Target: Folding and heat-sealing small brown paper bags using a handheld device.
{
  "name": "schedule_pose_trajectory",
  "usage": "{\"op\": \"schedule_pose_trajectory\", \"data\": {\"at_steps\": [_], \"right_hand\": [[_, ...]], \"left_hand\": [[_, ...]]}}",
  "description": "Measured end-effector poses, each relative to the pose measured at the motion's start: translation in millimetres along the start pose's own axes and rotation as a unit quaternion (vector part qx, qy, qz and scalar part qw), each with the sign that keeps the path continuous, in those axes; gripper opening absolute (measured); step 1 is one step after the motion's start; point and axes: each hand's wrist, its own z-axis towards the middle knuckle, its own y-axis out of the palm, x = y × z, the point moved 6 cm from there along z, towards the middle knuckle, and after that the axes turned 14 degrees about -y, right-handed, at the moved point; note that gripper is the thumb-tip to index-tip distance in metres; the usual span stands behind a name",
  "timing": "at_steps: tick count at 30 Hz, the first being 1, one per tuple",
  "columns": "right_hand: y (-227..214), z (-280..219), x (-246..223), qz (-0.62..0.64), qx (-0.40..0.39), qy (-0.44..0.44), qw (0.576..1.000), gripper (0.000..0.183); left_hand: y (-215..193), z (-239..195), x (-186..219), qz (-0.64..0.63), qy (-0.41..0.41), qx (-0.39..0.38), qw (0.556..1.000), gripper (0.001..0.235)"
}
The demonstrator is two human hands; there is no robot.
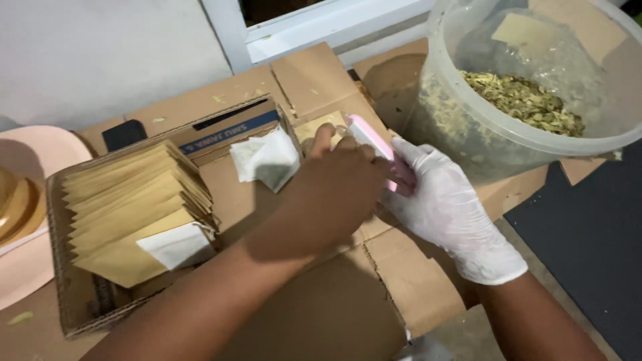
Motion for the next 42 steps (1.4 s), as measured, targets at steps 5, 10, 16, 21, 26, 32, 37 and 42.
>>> {"op": "schedule_pose_trajectory", "data": {"at_steps": [5, 10, 16, 21, 26, 32, 37, 42], "right_hand": [[-5, 5, -56, -0.172, -0.011, -0.112, 0.979, 0.048], [15, 13, -71, -0.125, -0.029, -0.159, 0.979, 0.073], [72, 24, -116, -0.068, -0.107, -0.296, 0.947, 0.063], [116, 26, -164, -0.053, -0.137, -0.44, 0.886, 0.055], [139, 34, -160, -0.122, -0.12, -0.476, 0.863, 0.044], [160, 39, -145, -0.129, -0.117, -0.509, 0.843, 0.043], [168, 33, -146, -0.181, -0.086, -0.556, 0.807, 0.039], [166, 30, -147, -0.128, -0.098, -0.549, 0.82, 0.041]], "left_hand": [[-26, -19, -7, 0.03, -0.016, 0.209, 0.977, 0.023], [-50, -66, -33, 0.017, -0.03, 0.195, 0.98, 0.047], [-59, -142, -83, 0.062, -0.108, 0.351, 0.928, 0.011], [-57, -193, -125, -0.158, -0.129, 0.294, 0.934, 0.031], [-37, -243, -172, -0.213, -0.19, 0.332, 0.899, 0.032], [8, -244, -195, -0.204, -0.274, 0.305, 0.889, 0.023], [14, -242, -198, -0.195, -0.267, 0.312, 0.891, 0.02], [21, -237, -201, -0.225, -0.289, 0.274, 0.889, 0.008]]}}
